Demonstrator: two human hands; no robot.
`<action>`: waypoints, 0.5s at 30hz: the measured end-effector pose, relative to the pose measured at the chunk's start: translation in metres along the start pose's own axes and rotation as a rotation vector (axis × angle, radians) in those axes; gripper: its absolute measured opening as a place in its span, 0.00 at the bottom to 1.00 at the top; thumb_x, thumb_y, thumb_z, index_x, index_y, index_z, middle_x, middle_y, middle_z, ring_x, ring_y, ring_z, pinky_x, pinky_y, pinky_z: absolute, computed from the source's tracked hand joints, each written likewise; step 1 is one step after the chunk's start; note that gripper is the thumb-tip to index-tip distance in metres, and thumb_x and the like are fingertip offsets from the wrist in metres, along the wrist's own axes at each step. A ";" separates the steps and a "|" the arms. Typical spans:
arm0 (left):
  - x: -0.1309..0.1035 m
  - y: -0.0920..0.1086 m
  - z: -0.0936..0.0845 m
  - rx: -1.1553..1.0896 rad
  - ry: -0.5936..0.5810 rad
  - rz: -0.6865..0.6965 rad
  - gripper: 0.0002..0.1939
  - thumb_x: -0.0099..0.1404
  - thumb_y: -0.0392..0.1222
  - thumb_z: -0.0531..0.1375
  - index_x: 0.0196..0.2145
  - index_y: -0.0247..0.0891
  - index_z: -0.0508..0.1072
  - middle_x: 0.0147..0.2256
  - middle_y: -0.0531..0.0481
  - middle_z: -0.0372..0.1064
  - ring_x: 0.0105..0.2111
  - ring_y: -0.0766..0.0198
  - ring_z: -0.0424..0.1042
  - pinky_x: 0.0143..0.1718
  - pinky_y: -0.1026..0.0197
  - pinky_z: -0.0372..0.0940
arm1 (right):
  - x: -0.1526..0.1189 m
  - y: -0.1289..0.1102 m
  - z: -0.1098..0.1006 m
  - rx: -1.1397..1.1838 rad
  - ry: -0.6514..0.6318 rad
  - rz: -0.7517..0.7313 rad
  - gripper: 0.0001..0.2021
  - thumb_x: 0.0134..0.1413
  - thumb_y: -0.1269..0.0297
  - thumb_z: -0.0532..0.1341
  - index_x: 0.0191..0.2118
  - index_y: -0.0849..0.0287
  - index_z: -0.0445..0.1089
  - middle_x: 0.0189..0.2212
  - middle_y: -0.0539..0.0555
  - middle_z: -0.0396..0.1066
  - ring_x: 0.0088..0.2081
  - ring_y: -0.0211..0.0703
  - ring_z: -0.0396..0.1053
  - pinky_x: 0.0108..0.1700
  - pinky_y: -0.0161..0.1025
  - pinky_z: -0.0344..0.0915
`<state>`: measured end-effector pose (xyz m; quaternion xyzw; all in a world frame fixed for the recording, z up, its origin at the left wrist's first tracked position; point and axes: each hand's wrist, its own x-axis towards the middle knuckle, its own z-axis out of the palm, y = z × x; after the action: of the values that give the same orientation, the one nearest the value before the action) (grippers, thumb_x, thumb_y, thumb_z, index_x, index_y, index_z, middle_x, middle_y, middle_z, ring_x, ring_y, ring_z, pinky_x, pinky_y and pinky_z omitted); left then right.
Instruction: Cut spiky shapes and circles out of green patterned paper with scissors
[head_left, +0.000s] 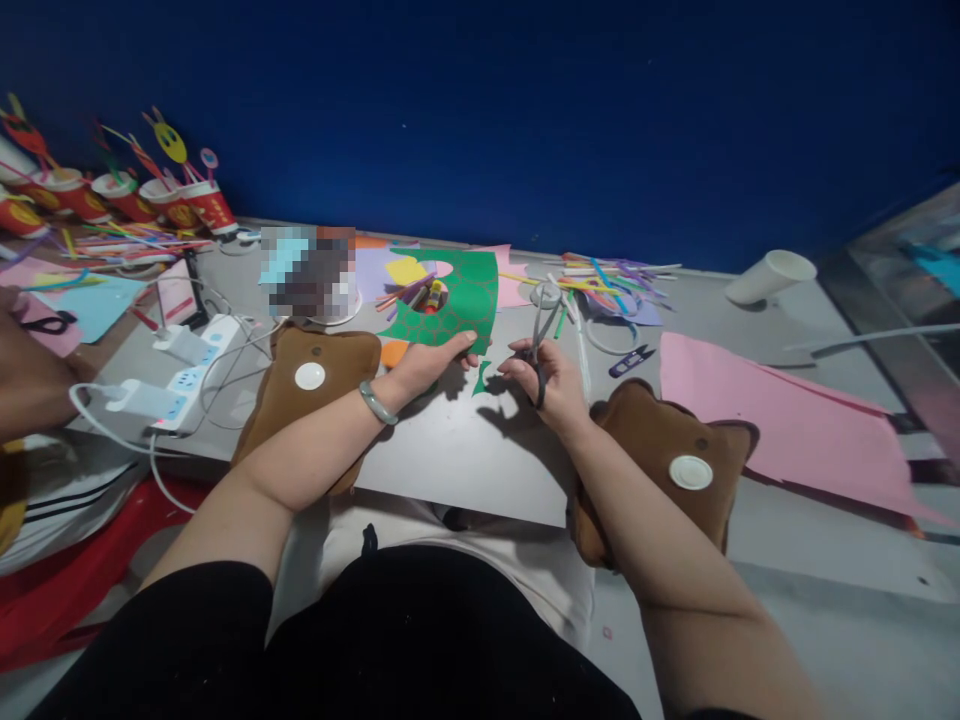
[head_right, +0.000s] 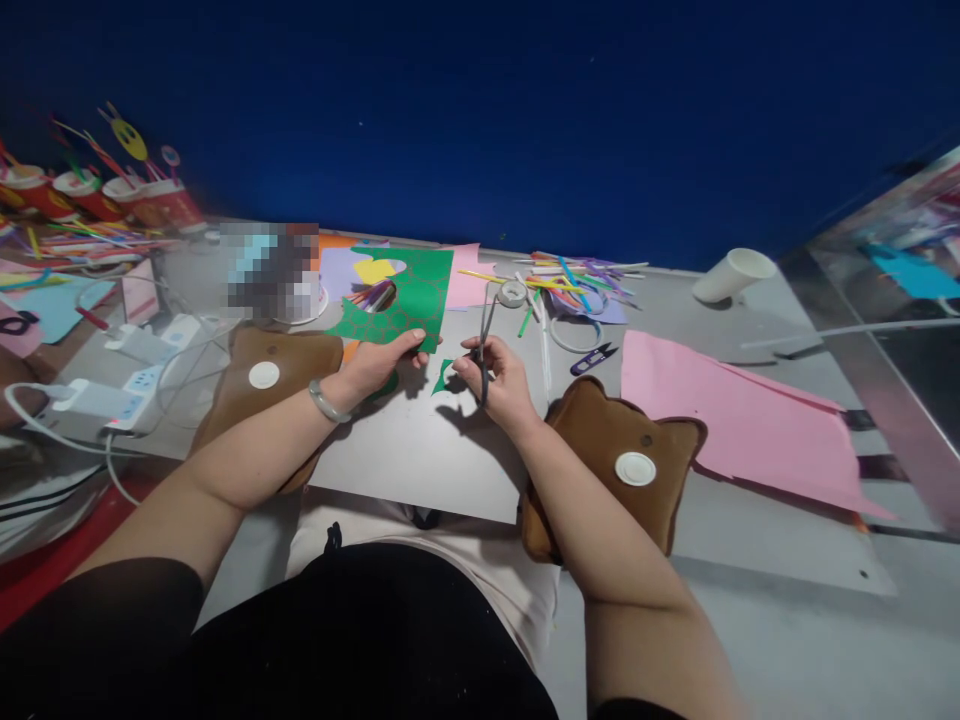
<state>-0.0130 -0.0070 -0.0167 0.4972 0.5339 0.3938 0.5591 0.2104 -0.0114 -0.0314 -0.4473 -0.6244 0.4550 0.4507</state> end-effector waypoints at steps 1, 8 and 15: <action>-0.001 0.000 0.000 -0.002 -0.004 0.005 0.22 0.70 0.59 0.62 0.29 0.39 0.81 0.32 0.48 0.81 0.37 0.62 0.78 0.52 0.61 0.69 | -0.001 0.000 0.001 -0.006 -0.027 0.010 0.30 0.51 0.32 0.73 0.45 0.52 0.72 0.32 0.51 0.78 0.33 0.44 0.77 0.39 0.43 0.75; -0.012 0.011 -0.001 0.099 -0.065 -0.079 0.25 0.69 0.65 0.61 0.30 0.41 0.82 0.35 0.49 0.82 0.40 0.62 0.77 0.52 0.61 0.68 | -0.001 -0.004 0.002 0.024 -0.049 0.033 0.31 0.48 0.32 0.74 0.44 0.53 0.72 0.30 0.51 0.78 0.31 0.44 0.77 0.39 0.44 0.77; -0.017 0.012 0.002 0.295 -0.264 -0.166 0.31 0.69 0.70 0.60 0.32 0.39 0.85 0.36 0.46 0.83 0.38 0.60 0.76 0.47 0.59 0.69 | 0.004 0.000 -0.004 0.134 0.183 -0.064 0.28 0.49 0.35 0.75 0.44 0.51 0.71 0.29 0.48 0.76 0.28 0.42 0.76 0.38 0.43 0.76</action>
<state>-0.0122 -0.0220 -0.0019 0.5753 0.5471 0.1955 0.5757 0.2130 -0.0066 -0.0297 -0.4356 -0.5626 0.4385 0.5491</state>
